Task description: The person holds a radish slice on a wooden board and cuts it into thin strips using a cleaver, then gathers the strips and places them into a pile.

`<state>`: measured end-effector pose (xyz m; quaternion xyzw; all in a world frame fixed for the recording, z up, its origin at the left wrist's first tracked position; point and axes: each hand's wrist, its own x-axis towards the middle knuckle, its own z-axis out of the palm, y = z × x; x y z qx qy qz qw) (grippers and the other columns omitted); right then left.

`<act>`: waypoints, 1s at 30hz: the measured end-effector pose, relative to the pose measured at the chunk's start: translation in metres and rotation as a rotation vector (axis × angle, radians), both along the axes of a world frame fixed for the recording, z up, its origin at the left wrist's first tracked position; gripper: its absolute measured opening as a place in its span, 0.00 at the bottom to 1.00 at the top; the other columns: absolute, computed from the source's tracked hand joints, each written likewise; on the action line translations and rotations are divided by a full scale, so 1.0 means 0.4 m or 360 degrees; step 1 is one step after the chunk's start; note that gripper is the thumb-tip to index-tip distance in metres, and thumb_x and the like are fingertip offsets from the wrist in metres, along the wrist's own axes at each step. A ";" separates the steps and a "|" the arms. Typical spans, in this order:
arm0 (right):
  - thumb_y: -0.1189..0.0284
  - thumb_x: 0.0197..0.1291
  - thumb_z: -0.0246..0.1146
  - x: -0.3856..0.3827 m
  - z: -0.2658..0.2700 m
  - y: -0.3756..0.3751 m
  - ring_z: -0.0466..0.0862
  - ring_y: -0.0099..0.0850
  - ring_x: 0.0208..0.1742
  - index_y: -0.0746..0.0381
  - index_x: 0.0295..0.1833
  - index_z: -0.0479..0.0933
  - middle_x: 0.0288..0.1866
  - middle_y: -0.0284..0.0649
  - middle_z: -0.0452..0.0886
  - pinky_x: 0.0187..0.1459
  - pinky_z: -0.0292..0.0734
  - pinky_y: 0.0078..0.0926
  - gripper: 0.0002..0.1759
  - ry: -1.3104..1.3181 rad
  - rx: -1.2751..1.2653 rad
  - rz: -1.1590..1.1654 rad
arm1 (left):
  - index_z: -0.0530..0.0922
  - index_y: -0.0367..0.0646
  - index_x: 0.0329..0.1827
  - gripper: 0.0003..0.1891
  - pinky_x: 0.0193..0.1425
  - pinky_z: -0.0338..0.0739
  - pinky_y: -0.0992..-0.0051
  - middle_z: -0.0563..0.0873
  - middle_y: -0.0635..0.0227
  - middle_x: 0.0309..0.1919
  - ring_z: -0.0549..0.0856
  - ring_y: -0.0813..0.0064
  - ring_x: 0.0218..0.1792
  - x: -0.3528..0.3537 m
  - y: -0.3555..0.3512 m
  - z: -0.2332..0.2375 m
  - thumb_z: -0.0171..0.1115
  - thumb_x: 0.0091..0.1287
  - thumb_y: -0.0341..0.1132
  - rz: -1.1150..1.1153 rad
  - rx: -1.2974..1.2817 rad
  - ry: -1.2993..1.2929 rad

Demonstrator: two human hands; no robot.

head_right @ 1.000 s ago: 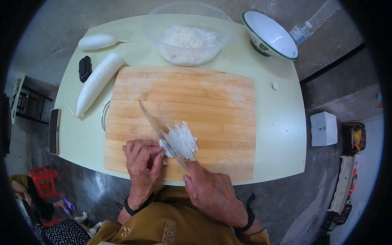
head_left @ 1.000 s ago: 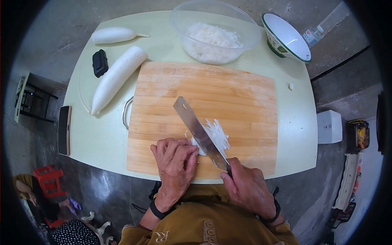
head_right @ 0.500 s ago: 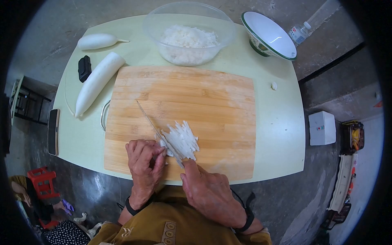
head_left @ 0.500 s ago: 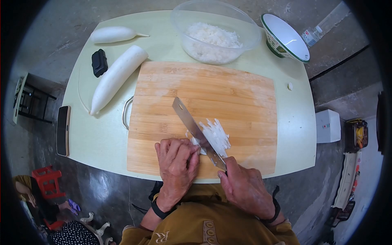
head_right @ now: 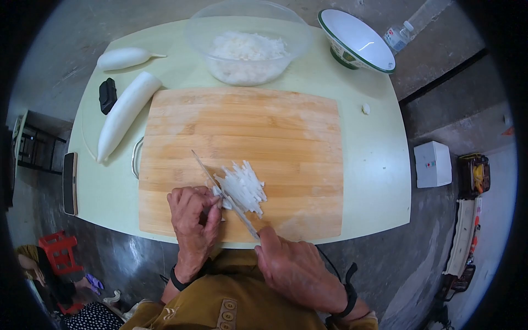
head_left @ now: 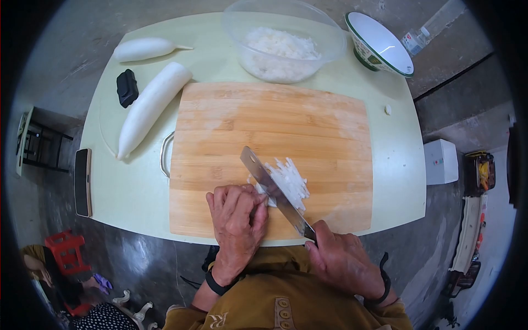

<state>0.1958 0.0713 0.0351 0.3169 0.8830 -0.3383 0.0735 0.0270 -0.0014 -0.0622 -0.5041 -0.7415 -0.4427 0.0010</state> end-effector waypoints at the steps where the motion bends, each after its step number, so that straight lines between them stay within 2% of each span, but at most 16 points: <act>1: 0.71 0.66 0.55 0.001 -0.001 0.005 0.79 0.54 0.23 0.66 0.45 0.64 0.23 0.53 0.79 0.27 0.74 0.51 0.11 0.0016 -0.0009 0.0024 | 0.79 0.44 0.33 0.10 0.45 0.63 0.64 0.81 0.69 0.35 0.75 0.63 0.39 0.000 0.001 0.001 0.69 0.49 0.22 -0.0003 -0.0007 -0.0008; 4: 0.71 0.66 0.55 -0.002 0.000 0.019 0.79 0.54 0.23 0.66 0.45 0.64 0.22 0.53 0.78 0.27 0.74 0.51 0.11 0.0036 -0.0044 0.0044 | 0.79 0.40 0.30 0.08 0.46 0.66 0.67 0.82 0.65 0.31 0.77 0.63 0.37 0.003 0.007 0.012 0.68 0.49 0.21 0.0046 0.0007 -0.0028; 7: 0.71 0.67 0.55 -0.008 0.005 0.023 0.80 0.54 0.23 0.66 0.44 0.63 0.22 0.52 0.78 0.27 0.73 0.50 0.11 0.0014 -0.0080 0.0047 | 0.79 0.43 0.34 0.11 0.45 0.63 0.65 0.82 0.67 0.36 0.76 0.64 0.40 -0.002 0.000 -0.002 0.68 0.49 0.22 -0.0011 0.0010 -0.0041; 12: 0.70 0.67 0.54 -0.016 0.006 0.027 0.79 0.54 0.24 0.67 0.44 0.63 0.22 0.53 0.78 0.28 0.72 0.51 0.11 -0.0026 -0.0091 0.0051 | 0.79 0.43 0.34 0.11 0.44 0.63 0.65 0.82 0.67 0.36 0.76 0.64 0.39 -0.001 0.004 -0.003 0.68 0.49 0.22 -0.0002 0.0029 -0.0053; 20: 0.70 0.67 0.53 -0.074 -0.050 0.050 0.78 0.56 0.24 0.66 0.42 0.62 0.20 0.53 0.76 0.28 0.71 0.54 0.11 0.0159 -0.0133 0.0034 | 0.79 0.44 0.34 0.12 0.44 0.64 0.65 0.82 0.68 0.36 0.76 0.63 0.39 -0.001 0.006 0.001 0.69 0.48 0.22 -0.0003 0.0024 -0.0059; 23: 0.69 0.68 0.53 -0.087 -0.062 0.039 0.78 0.56 0.24 0.66 0.43 0.62 0.21 0.54 0.76 0.28 0.70 0.54 0.11 0.0151 -0.0085 -0.0005 | 0.79 0.41 0.32 0.10 0.46 0.67 0.67 0.82 0.65 0.32 0.76 0.63 0.36 -0.001 0.006 0.009 0.68 0.49 0.21 0.0024 0.0007 -0.0072; 25: 0.69 0.68 0.53 -0.086 -0.067 0.040 0.78 0.56 0.24 0.67 0.43 0.62 0.21 0.54 0.76 0.28 0.70 0.53 0.11 0.0154 -0.0091 -0.0033 | 0.79 0.45 0.34 0.11 0.44 0.63 0.65 0.82 0.68 0.35 0.75 0.64 0.38 -0.002 0.003 0.003 0.69 0.49 0.22 0.0000 0.0004 -0.0055; 30: 0.69 0.68 0.53 -0.078 -0.059 0.043 0.78 0.55 0.24 0.67 0.44 0.62 0.22 0.54 0.76 0.28 0.70 0.52 0.12 0.0186 -0.0165 -0.0104 | 0.79 0.45 0.34 0.10 0.44 0.63 0.66 0.82 0.69 0.34 0.75 0.64 0.38 -0.001 0.003 0.000 0.69 0.51 0.23 0.0028 0.0034 -0.0047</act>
